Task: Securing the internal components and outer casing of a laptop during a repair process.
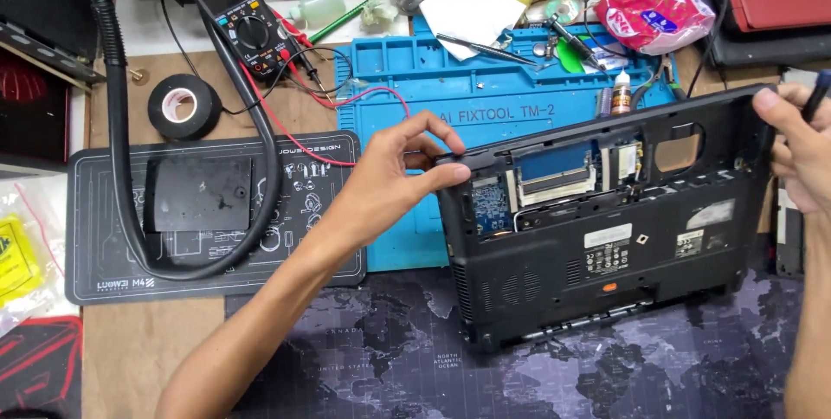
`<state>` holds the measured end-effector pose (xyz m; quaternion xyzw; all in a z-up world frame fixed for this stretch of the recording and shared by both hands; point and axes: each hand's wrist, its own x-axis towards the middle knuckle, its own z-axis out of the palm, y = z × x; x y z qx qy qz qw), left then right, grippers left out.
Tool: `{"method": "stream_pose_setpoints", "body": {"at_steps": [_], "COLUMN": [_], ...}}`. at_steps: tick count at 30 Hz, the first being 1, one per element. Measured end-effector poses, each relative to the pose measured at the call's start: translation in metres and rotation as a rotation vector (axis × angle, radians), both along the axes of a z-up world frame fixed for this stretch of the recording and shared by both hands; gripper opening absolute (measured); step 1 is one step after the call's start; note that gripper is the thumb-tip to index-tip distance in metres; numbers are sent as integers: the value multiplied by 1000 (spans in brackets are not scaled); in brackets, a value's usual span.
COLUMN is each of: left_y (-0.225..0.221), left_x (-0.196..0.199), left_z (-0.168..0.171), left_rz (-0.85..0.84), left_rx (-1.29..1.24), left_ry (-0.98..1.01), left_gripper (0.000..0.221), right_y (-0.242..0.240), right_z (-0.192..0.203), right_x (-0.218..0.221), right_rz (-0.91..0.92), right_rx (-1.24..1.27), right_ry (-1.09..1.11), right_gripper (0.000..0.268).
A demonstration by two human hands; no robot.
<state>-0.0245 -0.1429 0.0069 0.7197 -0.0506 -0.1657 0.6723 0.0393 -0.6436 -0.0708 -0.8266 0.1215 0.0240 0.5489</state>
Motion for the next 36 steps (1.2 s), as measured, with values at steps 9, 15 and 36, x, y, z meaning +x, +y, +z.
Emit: {"method": "stream_pose_setpoints", "body": {"at_steps": [9, 15, 36], "left_y": [13, 30, 47], "left_x": [12, 23, 55], "left_z": [-6, -17, -64], "left_rz": [84, 131, 20], "left_rx": [-145, -143, 22], "left_ry": [8, 27, 177], "left_gripper": [17, 20, 12], "right_y": [38, 66, 82], "right_z": [20, 34, 22], "right_x": [-11, -16, 2], "right_rz": [10, 29, 146], "right_rx": [24, -79, -841], "right_ry": [2, 45, 104], "right_gripper": [18, 22, 54]}}
